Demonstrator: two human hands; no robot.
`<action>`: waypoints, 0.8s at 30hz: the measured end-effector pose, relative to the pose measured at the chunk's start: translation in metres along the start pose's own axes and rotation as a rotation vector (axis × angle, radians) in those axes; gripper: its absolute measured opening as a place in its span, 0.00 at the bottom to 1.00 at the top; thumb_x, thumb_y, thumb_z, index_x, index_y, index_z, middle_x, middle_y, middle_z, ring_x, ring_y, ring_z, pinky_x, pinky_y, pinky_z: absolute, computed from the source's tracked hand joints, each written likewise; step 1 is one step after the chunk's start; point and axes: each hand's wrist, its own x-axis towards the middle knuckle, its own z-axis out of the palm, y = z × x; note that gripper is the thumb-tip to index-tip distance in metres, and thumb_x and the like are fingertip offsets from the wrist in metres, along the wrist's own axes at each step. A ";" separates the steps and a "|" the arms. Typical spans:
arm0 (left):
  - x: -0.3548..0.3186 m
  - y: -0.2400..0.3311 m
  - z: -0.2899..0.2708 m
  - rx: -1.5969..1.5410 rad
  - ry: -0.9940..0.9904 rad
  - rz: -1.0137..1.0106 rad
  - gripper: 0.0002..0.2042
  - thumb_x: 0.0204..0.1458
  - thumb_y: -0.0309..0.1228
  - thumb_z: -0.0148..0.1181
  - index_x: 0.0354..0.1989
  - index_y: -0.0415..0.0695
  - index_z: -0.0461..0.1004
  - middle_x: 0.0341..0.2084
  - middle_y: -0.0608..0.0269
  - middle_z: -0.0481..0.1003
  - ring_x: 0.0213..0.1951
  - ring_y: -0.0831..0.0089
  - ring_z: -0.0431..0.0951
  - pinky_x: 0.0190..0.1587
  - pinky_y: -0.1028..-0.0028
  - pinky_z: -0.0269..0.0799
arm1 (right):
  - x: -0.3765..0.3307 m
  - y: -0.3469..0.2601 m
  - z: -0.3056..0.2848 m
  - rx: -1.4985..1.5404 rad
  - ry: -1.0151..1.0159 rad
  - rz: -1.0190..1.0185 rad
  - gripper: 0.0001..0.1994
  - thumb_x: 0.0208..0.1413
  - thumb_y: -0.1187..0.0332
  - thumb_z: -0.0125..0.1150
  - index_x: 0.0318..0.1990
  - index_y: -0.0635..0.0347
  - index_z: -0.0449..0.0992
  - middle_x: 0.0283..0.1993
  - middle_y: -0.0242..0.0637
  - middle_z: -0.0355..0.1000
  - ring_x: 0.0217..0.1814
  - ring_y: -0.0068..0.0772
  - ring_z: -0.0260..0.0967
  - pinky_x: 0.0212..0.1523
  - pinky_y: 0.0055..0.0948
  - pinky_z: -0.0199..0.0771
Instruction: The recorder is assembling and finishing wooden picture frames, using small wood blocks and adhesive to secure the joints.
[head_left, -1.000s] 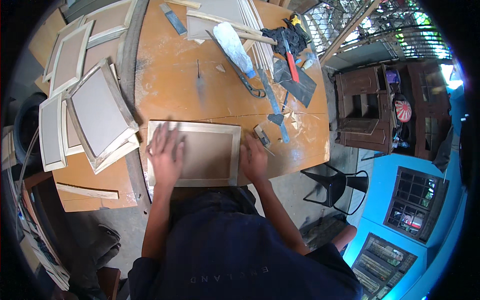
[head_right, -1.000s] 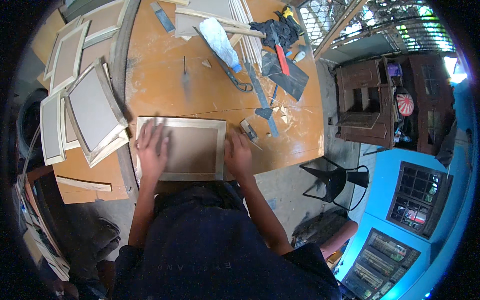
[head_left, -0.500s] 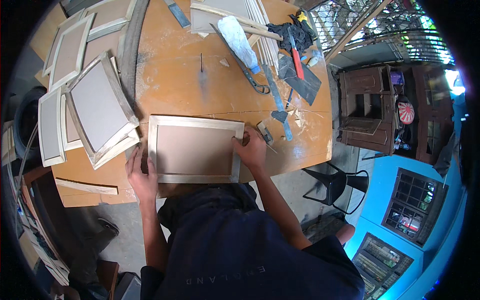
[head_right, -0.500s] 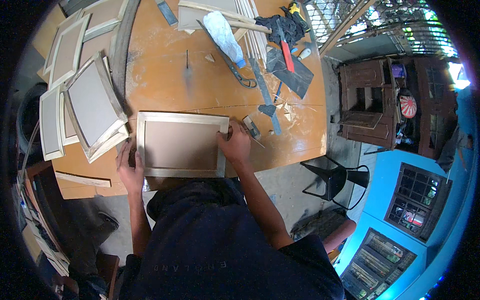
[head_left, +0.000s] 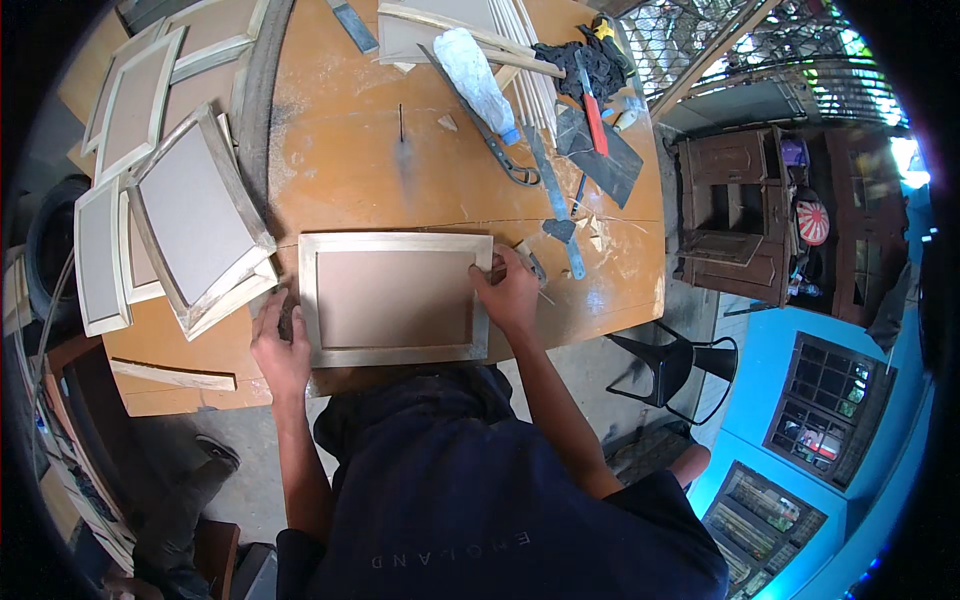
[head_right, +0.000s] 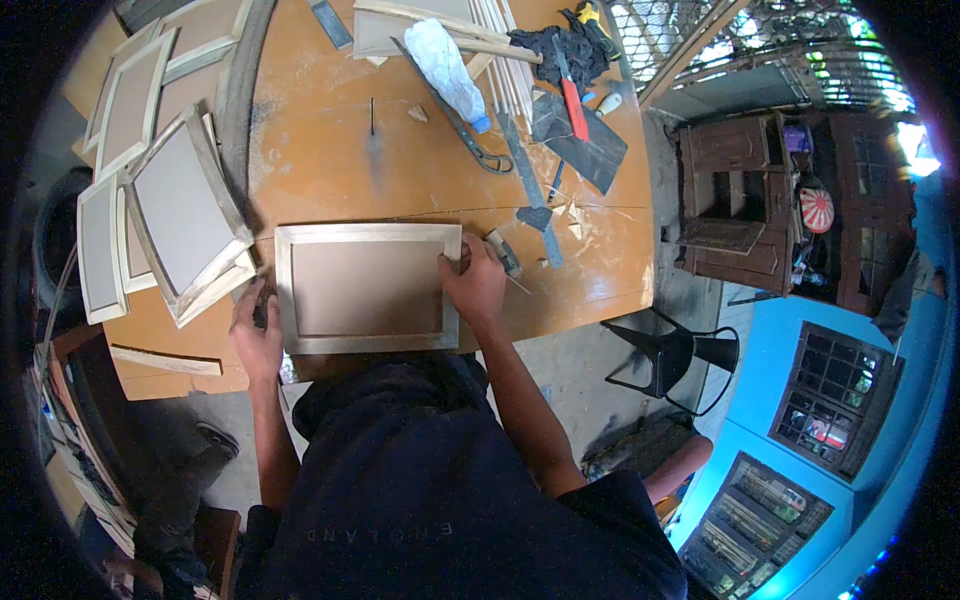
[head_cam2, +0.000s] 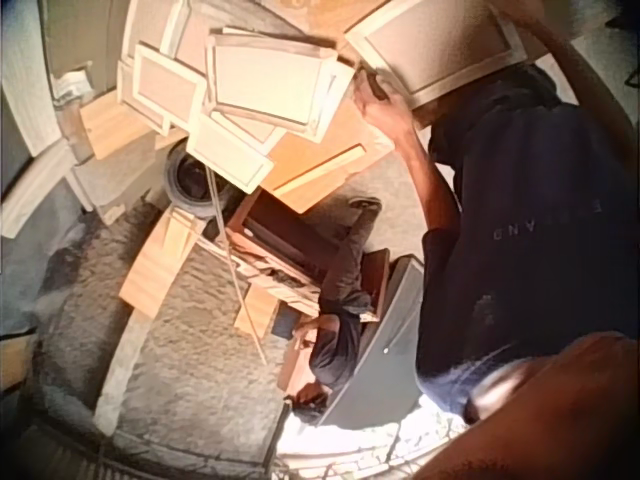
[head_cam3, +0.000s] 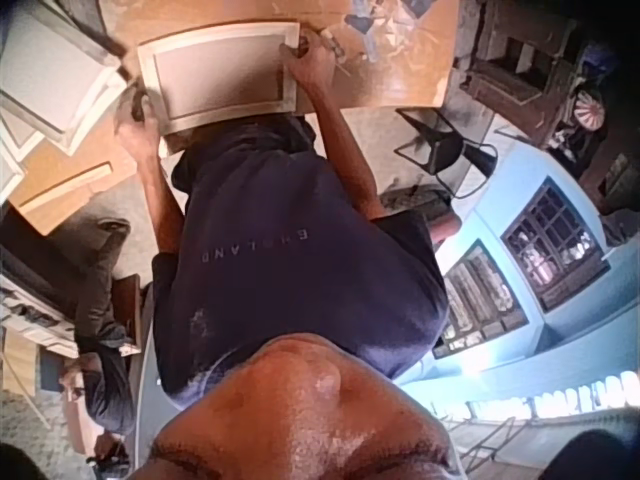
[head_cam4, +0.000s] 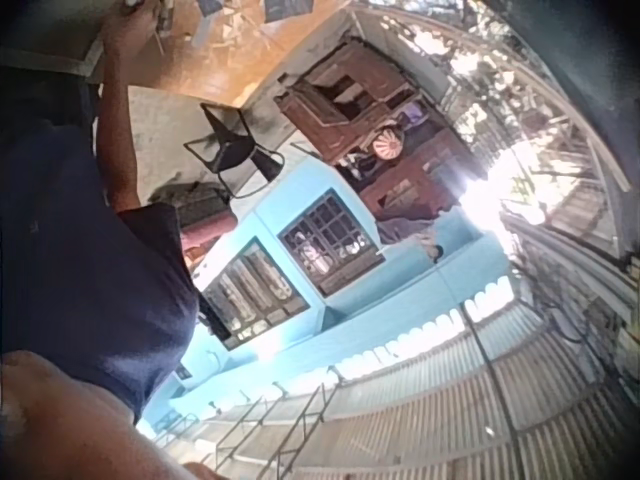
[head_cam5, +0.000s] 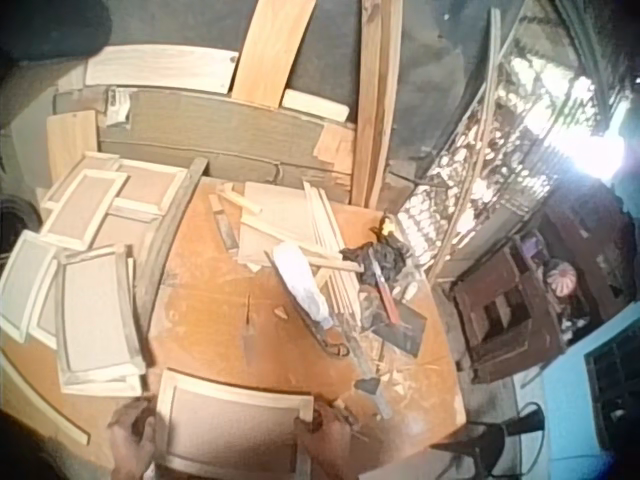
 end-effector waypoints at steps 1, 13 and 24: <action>0.000 0.000 0.001 -0.004 -0.022 -0.004 0.17 0.55 0.24 0.61 0.54 0.39 0.77 0.50 0.45 0.78 0.51 0.47 0.79 0.56 0.58 0.73 | 0.000 0.004 0.003 -0.008 -0.014 0.002 0.22 0.47 0.64 0.72 0.49 0.61 0.77 0.41 0.47 0.77 0.41 0.52 0.78 0.43 0.45 0.78; 0.017 0.044 0.041 0.062 -0.017 0.246 0.17 0.54 0.25 0.62 0.53 0.40 0.78 0.53 0.51 0.76 0.54 0.51 0.74 0.60 0.58 0.69 | 0.002 0.006 0.007 -0.037 -0.010 -0.010 0.23 0.52 0.60 0.71 0.51 0.63 0.76 0.46 0.50 0.76 0.47 0.56 0.76 0.47 0.47 0.77; 0.034 0.101 0.148 -0.042 -0.340 0.724 0.21 0.49 0.34 0.67 0.55 0.52 0.79 0.55 0.69 0.74 0.56 0.69 0.70 0.56 0.61 0.59 | 0.003 0.001 0.010 -0.087 0.087 -0.071 0.19 0.49 0.67 0.73 0.48 0.64 0.78 0.36 0.43 0.75 0.33 0.41 0.75 0.36 0.36 0.76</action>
